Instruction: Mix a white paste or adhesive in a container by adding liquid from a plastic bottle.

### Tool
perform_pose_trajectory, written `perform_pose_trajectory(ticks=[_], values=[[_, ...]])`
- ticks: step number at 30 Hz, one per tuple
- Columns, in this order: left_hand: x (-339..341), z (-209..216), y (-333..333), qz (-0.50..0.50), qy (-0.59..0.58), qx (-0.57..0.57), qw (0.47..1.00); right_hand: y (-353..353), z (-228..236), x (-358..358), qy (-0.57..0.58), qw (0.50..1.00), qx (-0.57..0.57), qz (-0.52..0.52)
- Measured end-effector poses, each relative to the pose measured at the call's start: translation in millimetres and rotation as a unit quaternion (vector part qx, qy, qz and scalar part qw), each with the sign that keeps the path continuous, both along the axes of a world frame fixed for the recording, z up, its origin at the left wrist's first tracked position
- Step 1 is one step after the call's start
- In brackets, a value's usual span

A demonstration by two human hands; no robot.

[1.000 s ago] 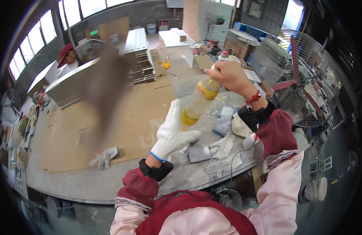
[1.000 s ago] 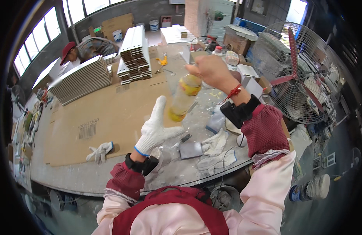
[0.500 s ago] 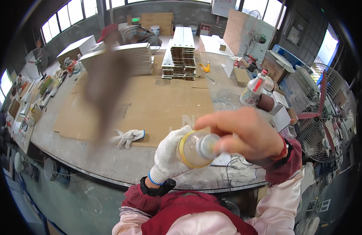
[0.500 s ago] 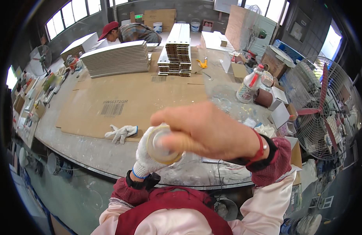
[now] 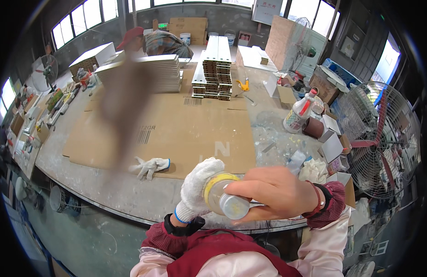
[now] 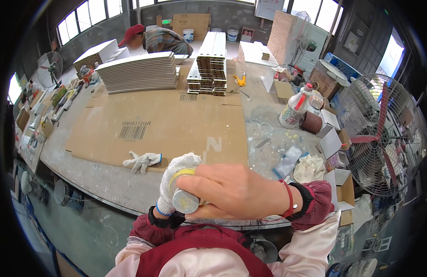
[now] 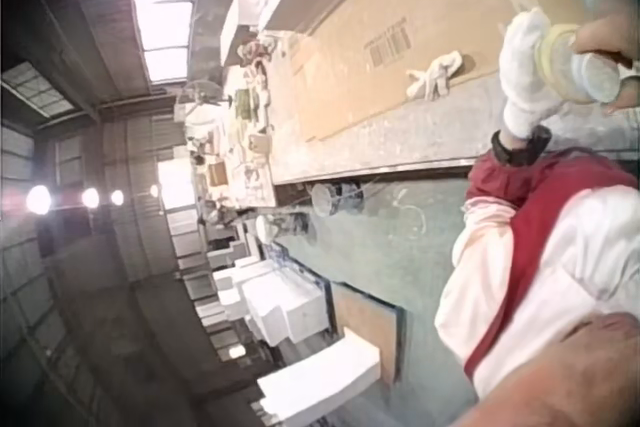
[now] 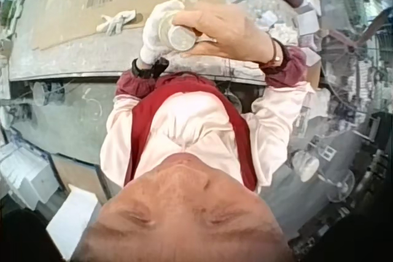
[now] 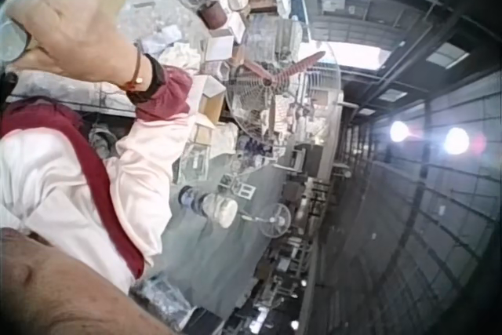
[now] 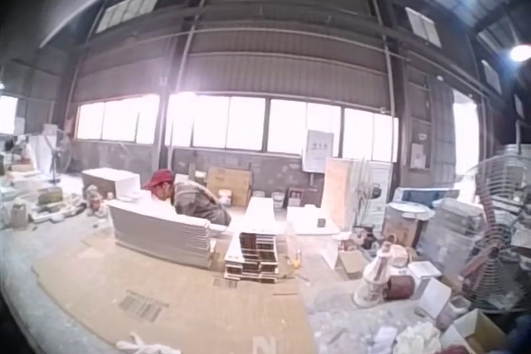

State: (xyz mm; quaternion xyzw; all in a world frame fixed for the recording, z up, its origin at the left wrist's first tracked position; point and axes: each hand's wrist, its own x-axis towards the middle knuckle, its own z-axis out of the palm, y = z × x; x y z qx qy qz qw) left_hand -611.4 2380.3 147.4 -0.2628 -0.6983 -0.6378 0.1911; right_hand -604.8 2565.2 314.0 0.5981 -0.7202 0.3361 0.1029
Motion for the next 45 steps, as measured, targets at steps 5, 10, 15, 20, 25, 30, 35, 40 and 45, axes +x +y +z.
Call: perform_pose_trajectory(ticks=[5, 10, 15, 20, 25, 30, 35, 40, 45], values=[[-11.3, -19.4, -5.0, 0.016, 0.001, -0.027, 1.000, 1.2, -16.6, -8.6, 0.007, 1.000, -0.015, -0.025], [-9.9, -16.4, -16.2, 0.127, 0.094, -0.127, 0.979, 0.8, -25.9, -19.1, 0.109, 0.990, -0.005, -0.090], [1.8, -17.7, -31.3, 0.092, -0.057, -0.122, 0.987, -17.0, -34.1, -23.4, 0.151, 0.970, 0.049, -0.182], [24.3, -14.0, -36.2, 0.066, -0.177, -0.239, 0.952, -35.6, -60.2, -46.5, 0.085, 0.977, 0.054, -0.188], [52.9, -10.6, -32.0, -0.128, -0.337, -0.017, 0.933, -34.4, -81.5, -48.0, -0.019, 0.997, 0.014, -0.077], [55.1, -25.6, -44.5, -0.359, -0.425, 0.117, 0.823, -32.2, -85.7, -48.1, -0.054, 0.995, 0.064, 0.053], [45.0, -28.4, -73.0, -0.317, -0.482, 0.026, 0.816, -26.3, -92.3, -64.9, -0.080, 0.972, 0.151, 0.160], [47.4, -51.3, -87.5, -0.341, -0.515, 0.053, 0.785, -28.7, -106.3, -60.4, -0.050, 0.970, 0.129, 0.199], [45.3, -53.2, -89.9, -0.388, -0.485, -0.020, 0.783, -21.2, -122.7, -59.3, -0.018, 0.974, 0.075, 0.211]])
